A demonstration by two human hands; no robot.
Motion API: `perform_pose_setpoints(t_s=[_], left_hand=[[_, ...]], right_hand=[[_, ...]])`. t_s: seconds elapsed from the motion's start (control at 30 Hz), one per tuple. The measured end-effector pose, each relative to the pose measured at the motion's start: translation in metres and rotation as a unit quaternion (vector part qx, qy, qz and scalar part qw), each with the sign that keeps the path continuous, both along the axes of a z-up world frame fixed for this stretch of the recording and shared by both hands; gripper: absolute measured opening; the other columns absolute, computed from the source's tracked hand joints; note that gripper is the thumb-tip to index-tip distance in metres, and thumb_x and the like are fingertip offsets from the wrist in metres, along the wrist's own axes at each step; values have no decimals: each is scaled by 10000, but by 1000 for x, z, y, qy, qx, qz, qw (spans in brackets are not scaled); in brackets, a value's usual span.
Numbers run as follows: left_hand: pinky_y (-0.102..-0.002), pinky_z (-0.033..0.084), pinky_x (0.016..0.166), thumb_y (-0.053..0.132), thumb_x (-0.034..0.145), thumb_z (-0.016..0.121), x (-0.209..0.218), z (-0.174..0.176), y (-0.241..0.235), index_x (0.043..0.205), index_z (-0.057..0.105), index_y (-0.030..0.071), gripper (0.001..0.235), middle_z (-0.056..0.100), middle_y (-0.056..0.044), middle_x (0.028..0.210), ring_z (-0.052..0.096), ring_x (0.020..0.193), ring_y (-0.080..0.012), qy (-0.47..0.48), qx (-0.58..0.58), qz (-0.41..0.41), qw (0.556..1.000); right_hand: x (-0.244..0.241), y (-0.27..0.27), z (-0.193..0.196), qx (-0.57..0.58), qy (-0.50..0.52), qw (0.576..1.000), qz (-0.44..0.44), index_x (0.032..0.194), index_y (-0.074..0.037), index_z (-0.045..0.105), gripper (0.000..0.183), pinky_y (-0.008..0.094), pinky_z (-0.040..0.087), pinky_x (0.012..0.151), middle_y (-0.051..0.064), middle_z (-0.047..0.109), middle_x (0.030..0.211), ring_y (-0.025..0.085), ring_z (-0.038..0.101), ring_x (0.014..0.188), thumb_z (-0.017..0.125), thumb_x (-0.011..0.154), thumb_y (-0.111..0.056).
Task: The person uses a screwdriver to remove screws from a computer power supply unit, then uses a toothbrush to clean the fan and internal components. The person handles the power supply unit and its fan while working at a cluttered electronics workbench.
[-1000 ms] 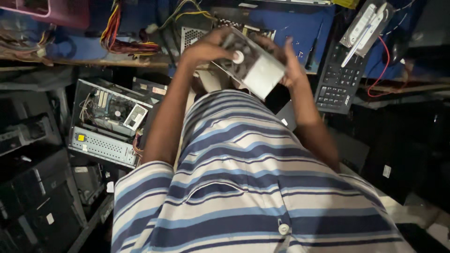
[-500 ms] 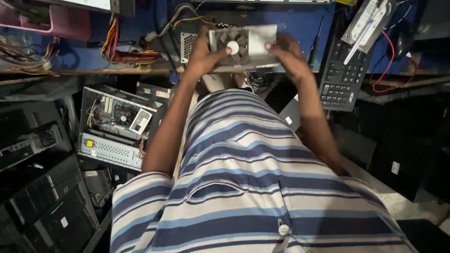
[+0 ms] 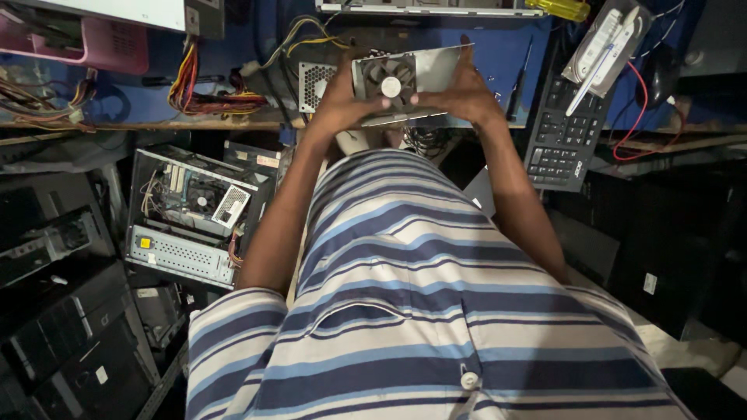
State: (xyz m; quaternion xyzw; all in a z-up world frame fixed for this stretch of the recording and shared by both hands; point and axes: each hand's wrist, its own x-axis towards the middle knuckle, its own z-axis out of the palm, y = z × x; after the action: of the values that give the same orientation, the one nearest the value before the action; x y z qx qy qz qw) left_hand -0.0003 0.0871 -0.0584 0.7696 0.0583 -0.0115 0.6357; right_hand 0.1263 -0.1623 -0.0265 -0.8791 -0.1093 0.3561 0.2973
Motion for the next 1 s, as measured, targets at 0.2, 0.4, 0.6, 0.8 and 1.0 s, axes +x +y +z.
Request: perform_pose_setpoints(t_s=[0.2, 0.4, 0.6, 0.8, 1.0], left_hand=[[-408, 451, 1107, 148, 700, 931, -1, 2, -5, 1534, 202, 9, 1116, 597, -246, 1376, 586, 1287, -376, 41, 57, -22, 997], [-415, 463, 1121, 226, 757, 906, 2, 0, -6, 1534, 253, 29, 1034, 628, -244, 1375, 615, 1304, -368, 67, 53, -27, 996], [-433, 455, 1106, 330, 951, 791, 5, -11, -5, 1521, 309, -44, 834, 573, -293, 1404, 580, 1320, -411, 57, 81, -1, 995], [-456, 437, 1067, 290, 949, 773, 8, -22, -1, 1477, 384, -73, 749, 585, -306, 1373, 565, 1273, -441, 41, 127, 11, 991], [-421, 486, 1067, 189, 933, 725, 8, -12, -1, 1401, 529, 1, 540, 677, -227, 1315, 635, 1254, -370, 55, 77, -4, 996]], right_hand=[[-5, -2, 7, 23, -29, 999, 1, 1576, 93, -56, 1450, 339, 419, 1171, 304, 582, 1409, 368, 588, 1331, 955, 663, -405], [-4, -5, 13, 29, -55, 998, 0, 1569, 94, -35, 1422, 372, 427, 1154, 317, 569, 1409, 380, 587, 1320, 977, 686, -375], [-2, 2, 20, -10, 0, 998, -57, 1581, 112, 153, 1242, 407, 415, 1173, 333, 529, 1475, 384, 535, 1400, 846, 816, -579], [-4, 7, 21, -74, -30, 996, -39, 1535, 158, 65, 1323, 423, 366, 1159, 388, 420, 1478, 440, 441, 1402, 849, 822, -635], [-5, 11, 29, -62, -18, 997, -51, 1480, 141, 253, 1168, 398, 460, 1121, 333, 571, 1388, 394, 587, 1313, 852, 792, -588]])
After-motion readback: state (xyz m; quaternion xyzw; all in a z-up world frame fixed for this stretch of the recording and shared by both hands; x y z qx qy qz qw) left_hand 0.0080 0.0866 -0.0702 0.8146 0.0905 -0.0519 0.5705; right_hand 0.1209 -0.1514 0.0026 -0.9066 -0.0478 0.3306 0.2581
